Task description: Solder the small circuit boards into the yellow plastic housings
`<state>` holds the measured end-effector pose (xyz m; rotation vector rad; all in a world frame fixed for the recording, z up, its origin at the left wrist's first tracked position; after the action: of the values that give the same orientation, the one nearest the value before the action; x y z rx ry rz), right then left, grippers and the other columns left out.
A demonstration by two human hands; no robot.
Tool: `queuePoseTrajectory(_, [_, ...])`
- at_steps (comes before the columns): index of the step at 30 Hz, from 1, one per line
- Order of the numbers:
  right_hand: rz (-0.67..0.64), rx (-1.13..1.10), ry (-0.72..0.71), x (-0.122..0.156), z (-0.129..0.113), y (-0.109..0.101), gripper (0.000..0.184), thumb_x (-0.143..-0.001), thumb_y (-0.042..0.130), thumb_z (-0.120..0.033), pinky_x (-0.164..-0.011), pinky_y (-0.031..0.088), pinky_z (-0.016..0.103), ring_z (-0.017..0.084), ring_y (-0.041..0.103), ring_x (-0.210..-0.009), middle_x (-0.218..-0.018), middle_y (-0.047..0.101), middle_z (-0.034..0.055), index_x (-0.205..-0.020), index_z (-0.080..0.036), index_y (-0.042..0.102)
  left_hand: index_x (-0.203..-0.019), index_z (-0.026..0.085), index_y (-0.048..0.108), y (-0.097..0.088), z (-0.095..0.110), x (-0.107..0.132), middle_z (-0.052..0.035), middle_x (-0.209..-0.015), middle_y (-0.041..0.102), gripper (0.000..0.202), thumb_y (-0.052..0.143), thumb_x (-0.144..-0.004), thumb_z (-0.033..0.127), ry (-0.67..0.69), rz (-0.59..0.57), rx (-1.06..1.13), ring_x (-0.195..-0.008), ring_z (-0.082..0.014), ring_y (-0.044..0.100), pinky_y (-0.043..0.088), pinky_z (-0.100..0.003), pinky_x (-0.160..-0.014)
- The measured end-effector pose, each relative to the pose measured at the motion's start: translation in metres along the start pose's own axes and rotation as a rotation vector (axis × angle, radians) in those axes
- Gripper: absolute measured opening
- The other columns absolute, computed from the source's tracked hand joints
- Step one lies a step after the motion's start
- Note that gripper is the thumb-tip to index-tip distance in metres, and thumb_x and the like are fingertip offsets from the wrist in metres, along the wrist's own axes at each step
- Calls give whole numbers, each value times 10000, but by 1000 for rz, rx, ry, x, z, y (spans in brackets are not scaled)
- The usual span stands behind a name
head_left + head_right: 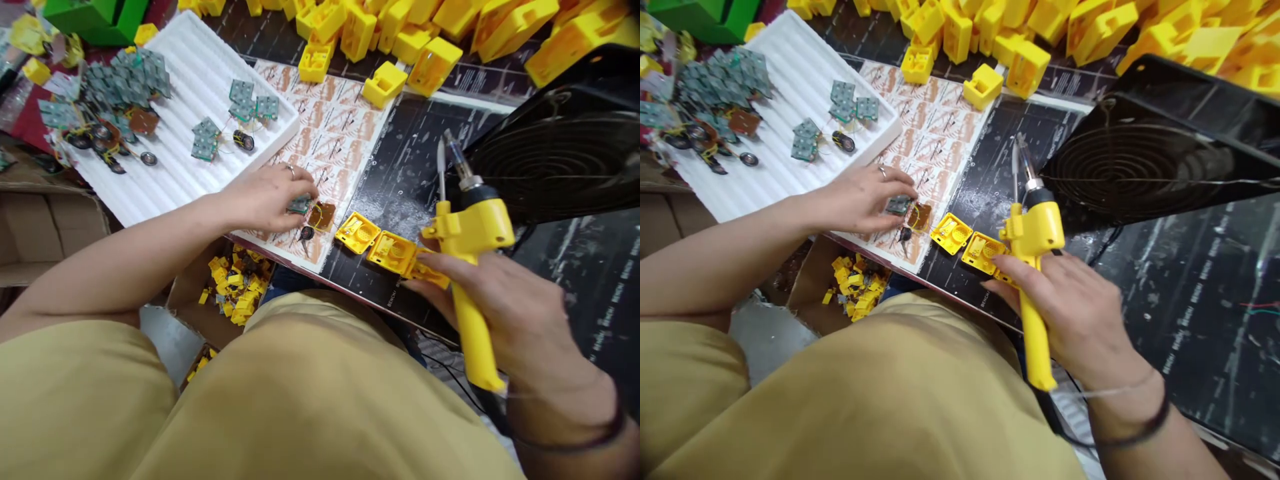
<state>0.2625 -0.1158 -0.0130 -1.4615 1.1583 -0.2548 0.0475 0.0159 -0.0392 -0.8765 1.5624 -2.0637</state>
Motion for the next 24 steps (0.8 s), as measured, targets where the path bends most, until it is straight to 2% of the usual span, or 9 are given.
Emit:
queuePoseTrajectory(2, [-10, -11, -36, -2, 0, 11, 409, -902, 721, -385, -685, 555, 344, 233, 675, -756, -833, 660, 55, -1215, -178, 557, -1091, 141, 717, 3, 1, -4, -130, -1175, 705, 338, 559, -831, 289, -29, -51, -99, -1079, -291, 672, 490, -413, -982])
queuePoseTrajectory(5, [0, -39, -9, -3, 3, 22, 496, -873, 755, -347, -789, 593, 369, 274, 703, -915, -1044, 692, 141, -1260, -159, 510, -952, 158, 738, -5, -10, 2, -76, -885, 730, 286, 510, -837, 287, -111, -69, -119, -926, -253, 705, 521, -363, -870])
queuePoseTrajectory(9, [67, -13, 45, -4, 0, 28, 478, -865, 766, -257, -795, 598, 329, 262, 715, -930, -1104, 689, 168, -1253, -144, 511, -1125, 175, 728, -24, -19, 17, -44, -822, 754, 386, 498, -843, 305, -82, -52, 300, -778, -165, 697, 523, -279, -742])
queuePoseTrajectory(11, [95, -4, 54, -7, -3, 31, 446, -872, 758, -217, -783, 592, 296, 236, 719, -906, -1043, 700, 128, -1242, -160, 514, -1202, 156, 703, -26, -15, 19, -59, -861, 768, 429, 485, -864, 304, -35, -89, 550, -753, -144, 697, 526, -262, -704])
queuePoseTrajectory(13, [110, -1, 54, -12, -7, 36, 423, -891, 740, -213, -750, 584, 273, 209, 717, -865, -986, 699, 84, -1246, -181, 512, -1186, 167, 711, -21, -6, 15, -58, -910, 773, 404, 488, -874, 294, 7, -132, 662, -787, -141, 710, 531, -256, -707])
queuePoseTrajectory(16, [106, 15, 56, -20, -9, 44, 352, -949, 673, -263, -644, 562, 280, 191, 694, -751, -914, 683, 41, -1262, -203, 523, -1090, 199, 738, -8, 11, 0, -28, -924, 771, 336, 485, -875, 249, 36, -177, 668, -830, -140, 718, 532, -253, -725])
queuePoseTrajectory(19, [105, 22, 47, -27, -8, 45, 353, -961, 658, -351, -744, 596, 359, 220, 701, -794, -943, 698, 52, -1258, -199, 544, -959, 177, 747, 2, 26, -14, -17, -790, 744, 277, 490, -883, 246, 27, -193, 651, -716, -127, 685, 513, -240, -669])
queuePoseTrajectory(21, [145, 12, 70, -27, -7, 33, 412, -920, 714, -385, -864, 596, 411, 243, 712, -893, -1009, 711, 73, -1248, -197, 552, -890, 167, 744, 1, 32, -18, -21, -728, 714, 260, 519, -900, 298, 21, -142, 549, -672, -131, 654, 494, -248, -644])
queuePoseTrajectory(24, [222, 17, 84, -19, -11, 2, 344, -870, 776, -289, -800, 586, 317, 187, 708, -788, -916, 724, 18, -1157, -232, 597, -920, 172, 763, -11, 42, -17, -61, -849, 719, 307, 509, -945, 343, 76, 22, 275, -781, -172, 657, 493, -298, -718])
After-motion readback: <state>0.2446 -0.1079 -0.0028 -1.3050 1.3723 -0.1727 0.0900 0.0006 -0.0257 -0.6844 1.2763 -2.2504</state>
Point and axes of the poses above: each hand's wrist, its own x-axis away from the middle knuckle, its own y-axis out of the palm, z = x × y, the point moved 8 cm from there along -x, towards the middle knuckle
